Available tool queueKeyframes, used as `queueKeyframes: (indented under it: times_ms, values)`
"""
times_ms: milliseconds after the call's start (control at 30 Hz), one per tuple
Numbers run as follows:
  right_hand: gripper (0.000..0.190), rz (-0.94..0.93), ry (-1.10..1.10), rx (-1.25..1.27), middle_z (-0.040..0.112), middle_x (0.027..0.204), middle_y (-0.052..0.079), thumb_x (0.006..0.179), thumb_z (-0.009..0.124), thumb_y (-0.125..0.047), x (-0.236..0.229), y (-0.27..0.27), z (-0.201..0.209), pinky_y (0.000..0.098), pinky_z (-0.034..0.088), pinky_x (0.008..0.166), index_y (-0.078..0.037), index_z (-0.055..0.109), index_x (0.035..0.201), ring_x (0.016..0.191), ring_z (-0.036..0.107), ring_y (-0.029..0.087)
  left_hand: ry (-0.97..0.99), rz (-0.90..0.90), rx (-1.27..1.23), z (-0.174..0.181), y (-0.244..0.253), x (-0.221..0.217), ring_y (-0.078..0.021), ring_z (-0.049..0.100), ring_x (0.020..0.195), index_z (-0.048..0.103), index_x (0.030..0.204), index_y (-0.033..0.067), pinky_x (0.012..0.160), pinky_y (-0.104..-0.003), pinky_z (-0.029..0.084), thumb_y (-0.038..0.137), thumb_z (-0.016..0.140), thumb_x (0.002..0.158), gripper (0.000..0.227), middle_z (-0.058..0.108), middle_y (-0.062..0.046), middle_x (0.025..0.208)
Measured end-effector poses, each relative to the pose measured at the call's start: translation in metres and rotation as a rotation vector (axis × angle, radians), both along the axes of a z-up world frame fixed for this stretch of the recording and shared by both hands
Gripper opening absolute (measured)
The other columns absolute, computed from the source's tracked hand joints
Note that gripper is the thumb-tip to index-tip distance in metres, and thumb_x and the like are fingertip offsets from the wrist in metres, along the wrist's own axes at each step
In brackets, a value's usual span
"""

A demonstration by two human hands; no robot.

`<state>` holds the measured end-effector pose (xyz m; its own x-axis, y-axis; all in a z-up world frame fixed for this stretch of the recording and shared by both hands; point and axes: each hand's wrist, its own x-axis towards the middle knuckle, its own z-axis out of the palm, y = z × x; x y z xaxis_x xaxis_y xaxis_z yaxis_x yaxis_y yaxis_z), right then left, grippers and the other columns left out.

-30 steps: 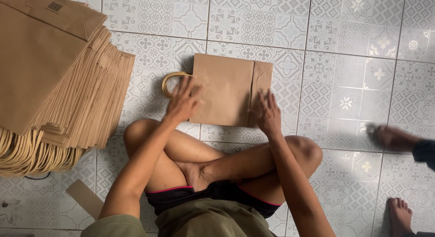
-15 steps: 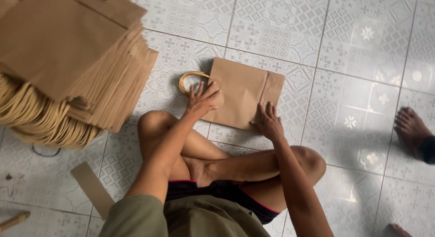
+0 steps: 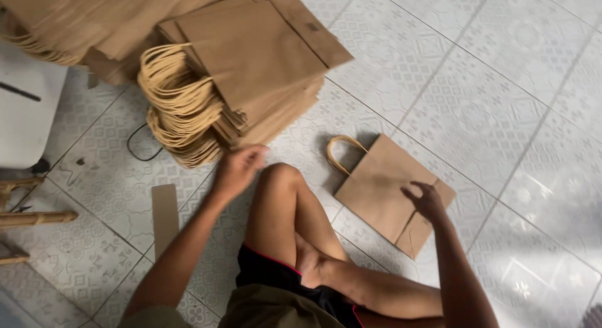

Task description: The person is taking paper bags from a stack, opening them to shape the bottom, and then folding them flat again.

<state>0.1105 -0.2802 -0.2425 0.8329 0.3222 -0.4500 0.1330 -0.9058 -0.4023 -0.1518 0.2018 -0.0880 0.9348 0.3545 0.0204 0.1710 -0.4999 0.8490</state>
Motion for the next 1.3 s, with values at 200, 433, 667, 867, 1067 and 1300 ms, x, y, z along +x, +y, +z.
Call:
queueKeyframes:
  times_ms: [200,433,667,867,1067,1300]
  values:
    - [0.059,-0.171,0.158,0.558,0.063,0.129,0.031,0.103,0.071,-0.045,0.088,0.147,0.097,0.0541,0.054,0.090,-0.001,0.058,0.140,0.112,0.065,0.047,-0.250,0.534,0.208,0.080,0.126,-0.037,-0.0193,0.068,0.081,0.074,0.117,0.0168,0.072,-0.033,0.051,0.027,0.065,0.111,0.015,0.074,-0.005,0.087]
    - [0.063,-0.033,0.226,0.748,0.066,0.122,0.023,0.105,0.050,-0.058,0.116,0.305,0.228,0.0450,0.058,0.081,-0.005,0.055,0.139,0.101,0.071,0.035,0.033,0.597,0.414,0.136,0.179,-0.001,-0.0246,0.063,0.090,0.062,0.141,0.0123,0.068,-0.038,0.051,0.045,0.063,0.108,0.047,0.061,-0.012,0.117]
    - [0.044,-0.141,0.187,0.733,0.067,0.095,0.009,0.092,0.075,-0.009,0.121,0.342,0.215,0.0288,0.067,0.065,-0.006,0.062,0.133,0.073,0.070,0.021,0.232,0.518,0.629,0.118,0.194,0.010,-0.0361,0.061,0.112,0.070,0.136,0.0061,0.076,-0.053,0.051,0.033,0.063,0.107,0.040,0.070,-0.014,0.127]
    - [0.047,-0.136,0.247,0.942,0.056,0.094,0.001,0.091,0.076,-0.017,0.099,0.305,0.227,0.0286,0.066,0.078,-0.003,0.065,0.135,0.088,0.062,0.015,-0.035,0.575,1.103,0.124,0.184,0.003,-0.0306,0.065,0.087,0.080,0.113,0.0122,0.056,-0.042,0.050,0.021,0.072,0.107,0.014,0.074,-0.006,0.098]
    - [0.033,-0.268,0.349,1.245,0.062,0.116,0.004,0.092,0.067,0.000,0.031,0.223,0.293,0.0297,0.059,0.094,-0.010,0.060,0.123,0.102,0.065,0.013,-0.419,0.392,0.583,0.193,0.128,-0.002,-0.0252,0.071,0.071,0.068,0.120,-0.0022,0.071,-0.040,0.053,0.011,0.057,0.119,0.017,0.076,-0.009,0.087]
    - [0.053,-0.327,0.382,1.368,0.069,0.111,0.009,0.084,0.058,-0.003,-0.062,0.101,0.325,0.0328,0.052,0.082,-0.008,0.055,0.137,0.095,0.067,0.024,-0.505,0.219,0.234,0.216,0.029,0.025,-0.0186,0.061,0.060,0.064,0.123,0.0027,0.043,-0.031,0.055,0.016,0.051,0.115,0.021,0.064,-0.011,0.077]
